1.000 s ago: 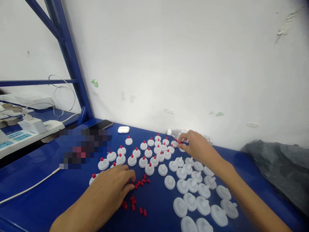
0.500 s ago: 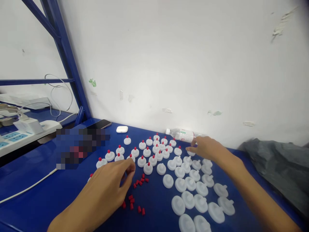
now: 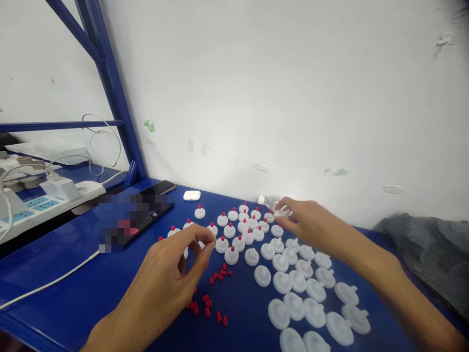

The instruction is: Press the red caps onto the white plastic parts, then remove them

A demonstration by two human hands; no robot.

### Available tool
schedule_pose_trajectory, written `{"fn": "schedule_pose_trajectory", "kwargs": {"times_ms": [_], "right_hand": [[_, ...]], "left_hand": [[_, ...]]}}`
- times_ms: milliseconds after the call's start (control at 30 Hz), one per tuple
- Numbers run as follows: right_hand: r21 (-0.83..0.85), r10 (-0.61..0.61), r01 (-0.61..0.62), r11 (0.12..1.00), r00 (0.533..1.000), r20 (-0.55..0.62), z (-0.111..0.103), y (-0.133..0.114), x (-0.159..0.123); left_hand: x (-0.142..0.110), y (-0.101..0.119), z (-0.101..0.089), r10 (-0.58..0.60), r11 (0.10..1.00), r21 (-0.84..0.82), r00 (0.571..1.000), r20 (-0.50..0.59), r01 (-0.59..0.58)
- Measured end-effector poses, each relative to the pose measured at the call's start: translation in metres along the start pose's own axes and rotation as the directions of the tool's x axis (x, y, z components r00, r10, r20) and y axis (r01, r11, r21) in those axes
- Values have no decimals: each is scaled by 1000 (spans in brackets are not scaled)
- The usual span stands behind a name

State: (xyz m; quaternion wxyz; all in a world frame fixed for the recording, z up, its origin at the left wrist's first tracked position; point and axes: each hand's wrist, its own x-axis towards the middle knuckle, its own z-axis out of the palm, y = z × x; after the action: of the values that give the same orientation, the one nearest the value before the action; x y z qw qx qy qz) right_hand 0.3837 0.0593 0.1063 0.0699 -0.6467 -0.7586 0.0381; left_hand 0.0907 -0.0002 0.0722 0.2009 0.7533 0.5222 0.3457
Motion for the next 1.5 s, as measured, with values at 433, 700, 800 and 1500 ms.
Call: {"fn": "schedule_pose_trajectory", "kwargs": {"times_ms": [433, 700, 800, 1500], "right_hand": [[59, -595, 632, 773, 753, -279, 17, -86, -34], [-27, -611, 633, 774, 734, -297, 18, -85, -31], [22, -591, 635, 772, 731, -339, 19, -84, -31], [-64, -660, 745, 664, 543, -520, 31, -119, -47]], "left_hand": [[-2, 4, -2, 101, 987, -107, 980, -174, -121], [-2, 4, -4, 134, 983, -100, 976, -173, -153], [-1, 3, -3, 130, 986, -82, 977, -171, -146], [-16, 2, -1, 363, 918, 239, 912, -192, -315]]}}
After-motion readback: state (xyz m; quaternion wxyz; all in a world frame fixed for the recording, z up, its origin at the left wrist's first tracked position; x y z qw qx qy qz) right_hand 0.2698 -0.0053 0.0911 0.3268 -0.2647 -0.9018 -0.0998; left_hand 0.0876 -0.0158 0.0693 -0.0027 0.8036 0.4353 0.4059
